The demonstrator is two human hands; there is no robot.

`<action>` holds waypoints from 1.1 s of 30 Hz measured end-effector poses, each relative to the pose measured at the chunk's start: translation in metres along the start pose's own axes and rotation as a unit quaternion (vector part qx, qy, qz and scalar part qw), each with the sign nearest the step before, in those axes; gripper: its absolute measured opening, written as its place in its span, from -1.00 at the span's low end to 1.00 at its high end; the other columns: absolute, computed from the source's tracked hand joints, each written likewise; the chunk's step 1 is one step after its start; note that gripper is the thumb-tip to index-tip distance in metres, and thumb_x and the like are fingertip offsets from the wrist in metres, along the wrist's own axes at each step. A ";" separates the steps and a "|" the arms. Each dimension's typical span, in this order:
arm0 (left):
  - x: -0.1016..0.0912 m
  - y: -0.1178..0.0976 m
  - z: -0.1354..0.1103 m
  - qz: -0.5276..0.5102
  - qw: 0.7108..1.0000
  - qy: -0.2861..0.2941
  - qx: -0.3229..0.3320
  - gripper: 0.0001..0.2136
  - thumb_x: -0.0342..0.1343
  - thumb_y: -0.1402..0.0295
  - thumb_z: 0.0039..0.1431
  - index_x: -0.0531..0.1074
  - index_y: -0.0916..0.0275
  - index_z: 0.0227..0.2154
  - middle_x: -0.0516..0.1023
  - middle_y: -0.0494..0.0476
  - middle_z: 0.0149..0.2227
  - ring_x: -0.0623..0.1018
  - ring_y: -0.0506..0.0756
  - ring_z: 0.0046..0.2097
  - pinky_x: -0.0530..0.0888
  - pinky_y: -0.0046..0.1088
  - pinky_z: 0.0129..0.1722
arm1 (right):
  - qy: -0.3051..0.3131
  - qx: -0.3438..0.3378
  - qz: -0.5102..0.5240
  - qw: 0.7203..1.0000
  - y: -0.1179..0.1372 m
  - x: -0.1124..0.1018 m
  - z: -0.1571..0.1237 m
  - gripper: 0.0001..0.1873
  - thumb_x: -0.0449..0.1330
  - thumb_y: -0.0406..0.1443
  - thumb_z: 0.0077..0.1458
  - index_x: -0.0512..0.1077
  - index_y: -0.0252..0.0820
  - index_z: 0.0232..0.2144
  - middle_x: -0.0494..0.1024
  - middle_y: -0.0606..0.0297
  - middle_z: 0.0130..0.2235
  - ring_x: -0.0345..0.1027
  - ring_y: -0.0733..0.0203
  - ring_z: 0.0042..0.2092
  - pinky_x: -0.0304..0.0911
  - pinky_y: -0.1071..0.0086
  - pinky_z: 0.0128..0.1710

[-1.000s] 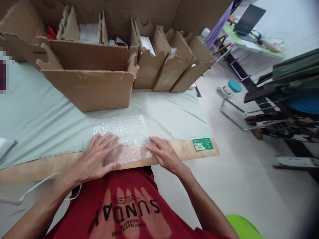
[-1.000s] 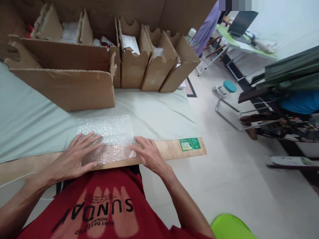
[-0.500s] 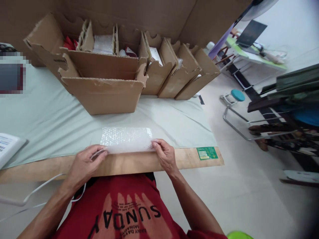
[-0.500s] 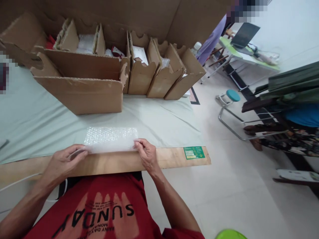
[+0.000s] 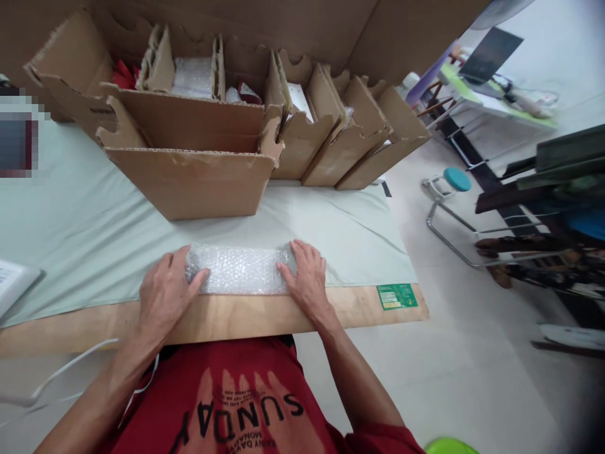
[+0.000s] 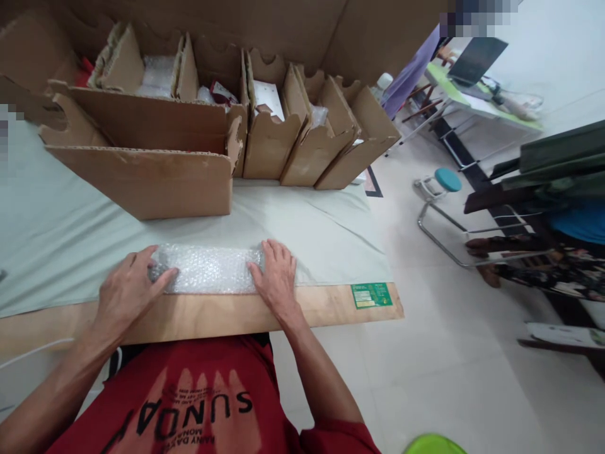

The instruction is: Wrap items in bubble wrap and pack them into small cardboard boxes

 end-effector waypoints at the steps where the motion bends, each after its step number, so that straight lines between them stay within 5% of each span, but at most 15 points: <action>1: 0.000 0.001 0.000 0.004 1.000 0.012 0.000 -0.53 0.03 0.06 0.29 0.45 0.23 0.12 0.61 0.26 -0.21 0.60 0.30 -0.15 0.50 -0.20 -0.15 | 0.014 -0.005 0.000 1.000 0.001 0.000 0.003 -0.57 0.23 -0.14 0.29 0.44 -0.19 0.13 0.47 -0.07 0.23 0.29 -0.22 0.21 0.22 -0.06 0.14; 4: 0.000 0.002 0.001 -0.002 0.998 0.055 -0.017 -0.56 0.03 0.12 0.29 0.44 0.23 0.12 0.61 0.19 -0.30 0.61 0.27 -0.22 0.49 -0.22 -0.18 | 0.057 -0.025 0.035 0.997 0.008 -0.001 0.009 -0.84 0.23 -0.23 0.26 0.52 -0.17 -0.16 0.51 -0.04 0.19 0.34 -0.19 0.18 0.25 -0.02 0.12; 7: -0.003 0.001 0.005 -0.029 0.997 0.064 -0.016 -0.56 0.04 0.19 0.27 0.42 0.25 0.15 0.59 0.12 -0.37 0.59 0.24 -0.28 0.49 -0.23 -0.19 | 0.073 0.006 0.124 0.990 0.016 -0.008 0.003 -0.94 0.21 -0.28 0.24 0.48 -0.12 -0.29 0.64 0.10 -0.07 0.48 -0.05 -0.04 0.33 0.11 -0.02; 11: -0.009 -0.012 0.023 -0.035 0.998 -0.016 0.050 -0.57 0.03 0.27 0.30 0.42 0.25 0.18 0.58 0.15 -0.37 0.58 0.28 -0.22 0.48 -0.15 -0.09 | 0.113 0.099 0.265 0.953 0.026 -0.022 -0.028 -0.64 0.22 -0.23 0.20 0.45 -0.09 0.05 0.55 0.36 -0.39 0.42 0.13 -0.40 0.35 0.26 -0.30; 15: -0.004 -0.032 0.037 -0.019 0.993 -0.049 0.108 -0.52 0.07 0.34 0.29 0.36 0.29 0.26 0.60 0.35 -0.10 0.55 0.36 -0.02 0.45 -0.03 0.03 | 0.133 0.147 0.378 0.905 0.038 -0.020 -0.063 -0.23 0.23 -0.23 0.18 0.17 -0.07 0.40 0.59 0.32 -0.32 0.49 0.08 -0.32 0.45 0.20 -0.25; 19: -0.007 -0.038 0.000 -0.119 0.969 -0.046 0.212 -0.56 0.02 0.45 0.30 0.34 0.24 0.23 0.53 0.36 0.09 0.47 0.33 0.14 0.44 0.00 0.15 | 0.136 0.216 0.464 0.848 0.047 -0.014 -0.075 -0.20 0.24 -0.18 0.21 0.11 0.01 0.44 0.57 0.32 -0.34 0.39 0.18 -0.47 0.38 0.30 -0.51; 25: -0.025 -0.027 -0.073 -0.203 0.914 0.084 0.340 -0.42 0.24 0.37 0.15 0.31 0.18 0.26 0.43 0.33 0.24 0.35 0.34 0.31 0.37 0.04 0.29 | 0.174 0.303 0.565 0.748 0.060 -0.018 -0.070 -0.14 0.34 -0.11 0.12 0.16 -0.06 0.40 0.47 0.46 -0.42 0.25 0.38 -0.55 0.31 0.49 -0.60; 30: -0.006 -0.032 -0.073 -0.243 0.929 -0.023 0.278 -0.73 0.06 0.50 0.31 0.49 0.22 0.01 0.65 0.23 -0.06 0.60 0.18 0.02 0.51 -0.19 0.10 | 0.152 0.334 0.631 0.683 0.069 -0.017 -0.074 -0.09 0.39 -0.03 0.08 0.15 -0.14 0.36 0.53 0.43 -0.42 0.39 0.31 -0.51 0.37 0.47 -0.58; 33: -0.002 -0.034 -0.065 -0.322 0.937 0.004 0.139 -0.83 0.03 0.45 0.33 0.54 0.21 -0.20 0.67 0.12 -0.25 0.64 0.10 -0.19 0.55 -0.36 -0.13 | 0.105 0.286 0.652 0.695 0.059 -0.022 -0.075 -0.19 0.28 0.06 0.19 0.16 -0.10 0.34 0.61 0.29 -0.32 0.52 0.22 -0.41 0.39 0.42 -0.50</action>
Point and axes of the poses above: each hand's wrist, its own z-axis towards the middle knuckle, its own x-axis out of the palm, y = z × x, the point moved 1 cm from there along z, towards the middle knuckle
